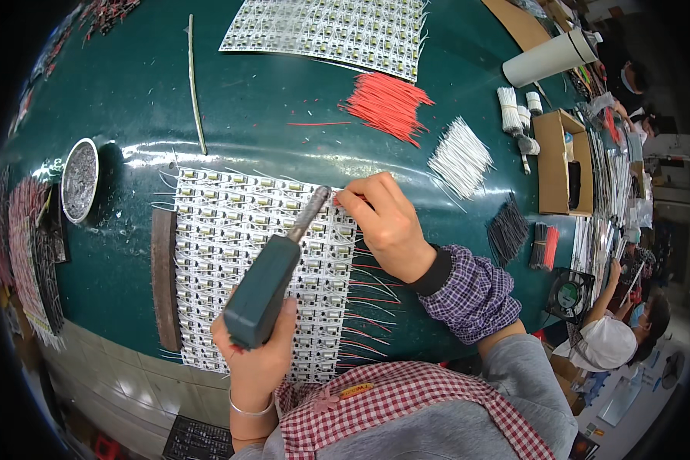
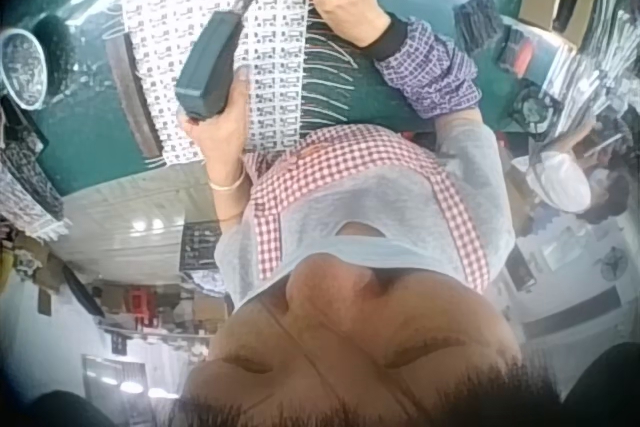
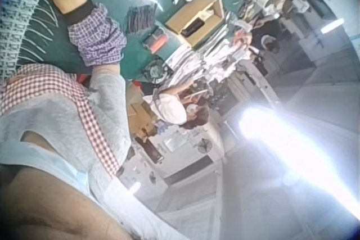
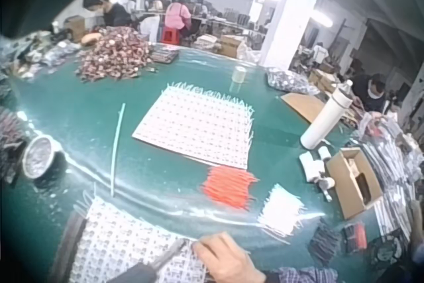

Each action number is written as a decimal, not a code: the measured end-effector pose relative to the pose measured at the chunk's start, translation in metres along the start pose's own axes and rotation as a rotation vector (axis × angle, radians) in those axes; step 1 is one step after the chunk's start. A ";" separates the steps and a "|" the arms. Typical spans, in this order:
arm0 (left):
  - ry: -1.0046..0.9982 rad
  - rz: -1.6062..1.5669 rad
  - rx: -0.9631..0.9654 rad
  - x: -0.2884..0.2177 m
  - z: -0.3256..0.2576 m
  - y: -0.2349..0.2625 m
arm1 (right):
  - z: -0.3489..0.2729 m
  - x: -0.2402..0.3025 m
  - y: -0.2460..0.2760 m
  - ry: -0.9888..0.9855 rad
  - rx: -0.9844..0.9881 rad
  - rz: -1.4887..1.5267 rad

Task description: The person solders wires onto an LED board grid using a soldering iron.

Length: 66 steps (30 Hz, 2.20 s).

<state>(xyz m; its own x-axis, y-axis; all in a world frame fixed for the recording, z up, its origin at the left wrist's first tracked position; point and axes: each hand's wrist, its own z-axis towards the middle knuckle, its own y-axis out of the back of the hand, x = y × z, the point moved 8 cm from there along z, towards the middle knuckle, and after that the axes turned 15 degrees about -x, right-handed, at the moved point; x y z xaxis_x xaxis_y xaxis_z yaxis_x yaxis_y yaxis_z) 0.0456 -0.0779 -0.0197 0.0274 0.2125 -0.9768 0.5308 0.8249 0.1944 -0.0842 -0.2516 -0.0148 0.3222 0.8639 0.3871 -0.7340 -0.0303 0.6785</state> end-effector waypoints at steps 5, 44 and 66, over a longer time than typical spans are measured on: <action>-0.456 0.061 -0.351 -0.032 0.008 0.068 | -0.003 -0.005 0.001 -0.003 0.002 -0.012; 0.021 0.009 -0.105 0.005 -0.014 0.022 | -0.008 0.014 0.006 -0.060 -0.034 0.057; -0.045 0.104 0.080 -0.014 -0.004 0.006 | -0.011 0.013 0.003 -0.042 0.017 0.050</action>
<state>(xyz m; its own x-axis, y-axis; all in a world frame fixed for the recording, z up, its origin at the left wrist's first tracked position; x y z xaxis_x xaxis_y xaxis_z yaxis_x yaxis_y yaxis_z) 0.0453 -0.0742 -0.0043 0.1229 0.2697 -0.9551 0.5888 0.7548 0.2890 -0.0882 -0.2349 -0.0146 0.3110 0.8391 0.4463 -0.7396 -0.0813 0.6682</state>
